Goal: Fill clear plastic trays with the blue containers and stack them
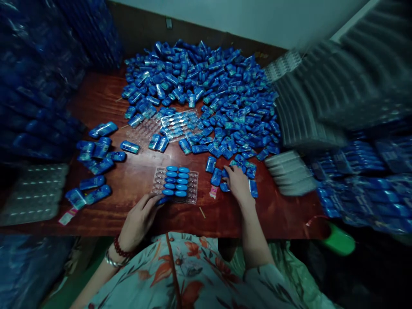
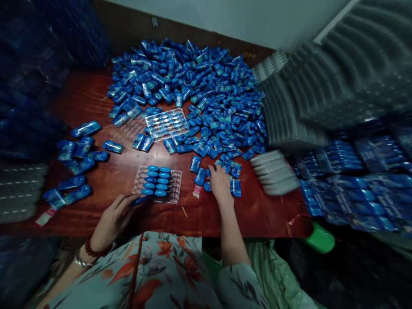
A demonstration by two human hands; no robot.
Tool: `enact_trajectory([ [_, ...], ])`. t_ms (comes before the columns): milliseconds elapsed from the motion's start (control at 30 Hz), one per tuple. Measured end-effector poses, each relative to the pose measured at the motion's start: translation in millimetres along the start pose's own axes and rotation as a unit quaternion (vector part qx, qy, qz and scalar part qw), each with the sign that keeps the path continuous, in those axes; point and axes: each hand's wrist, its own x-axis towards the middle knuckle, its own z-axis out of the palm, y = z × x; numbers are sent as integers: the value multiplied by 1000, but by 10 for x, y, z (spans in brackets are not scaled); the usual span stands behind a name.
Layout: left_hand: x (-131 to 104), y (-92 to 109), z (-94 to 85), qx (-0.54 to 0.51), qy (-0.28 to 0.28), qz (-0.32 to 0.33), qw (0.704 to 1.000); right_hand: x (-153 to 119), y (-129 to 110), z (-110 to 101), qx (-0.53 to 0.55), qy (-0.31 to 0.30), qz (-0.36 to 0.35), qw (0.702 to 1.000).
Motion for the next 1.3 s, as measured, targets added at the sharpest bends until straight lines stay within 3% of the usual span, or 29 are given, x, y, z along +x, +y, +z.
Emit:
enact_trajectory([
  [67, -32, -16, -38, 11, 12, -3, 1000, 81, -7, -46, -6, -25, -7, 1000],
  [133, -74, -35, -73, 18, 19, -6, 1000, 88, 48, -88, 20, -11, -12, 1000],
  [300, -124, -57, -83, 7, 12, -24, 1000, -122, 238, -79, 185, 122, 11, 975],
  [400, -98, -66, -39, 5, 12, -10, 1000, -239, 364, -18, 229, 183, 48, 955],
  [533, -28, -85, -16, -2, -13, 21, 1000, -325, 727, -49, 291, 251, 94, 919],
  [633, 12, -103, -34, -1, -20, 28, 999, -445, 1032, -146, 278, 299, 152, 900],
  [733, 23, -116, -47, 5, -12, 23, 1000, -601, 1156, -159, 252, 227, 152, 928],
  [833, 19, -113, -45, 5, -7, 23, 1000, -723, 1054, -40, 239, 142, 135, 951],
  [967, 19, -93, -49, 7, 9, 33, 999, -780, 753, 151, 197, 162, 204, 945],
  [1100, 29, -71, -64, 13, 11, 38, 999, -719, 500, 216, 151, 159, 200, 955],
  [1200, 24, -60, -68, 23, 5, 43, 999, -618, 478, 145, 102, 152, 222, 958],
  [1300, -3, -64, -70, 32, 0, 38, 999, -511, 628, -35, 50, 126, 134, 982],
])
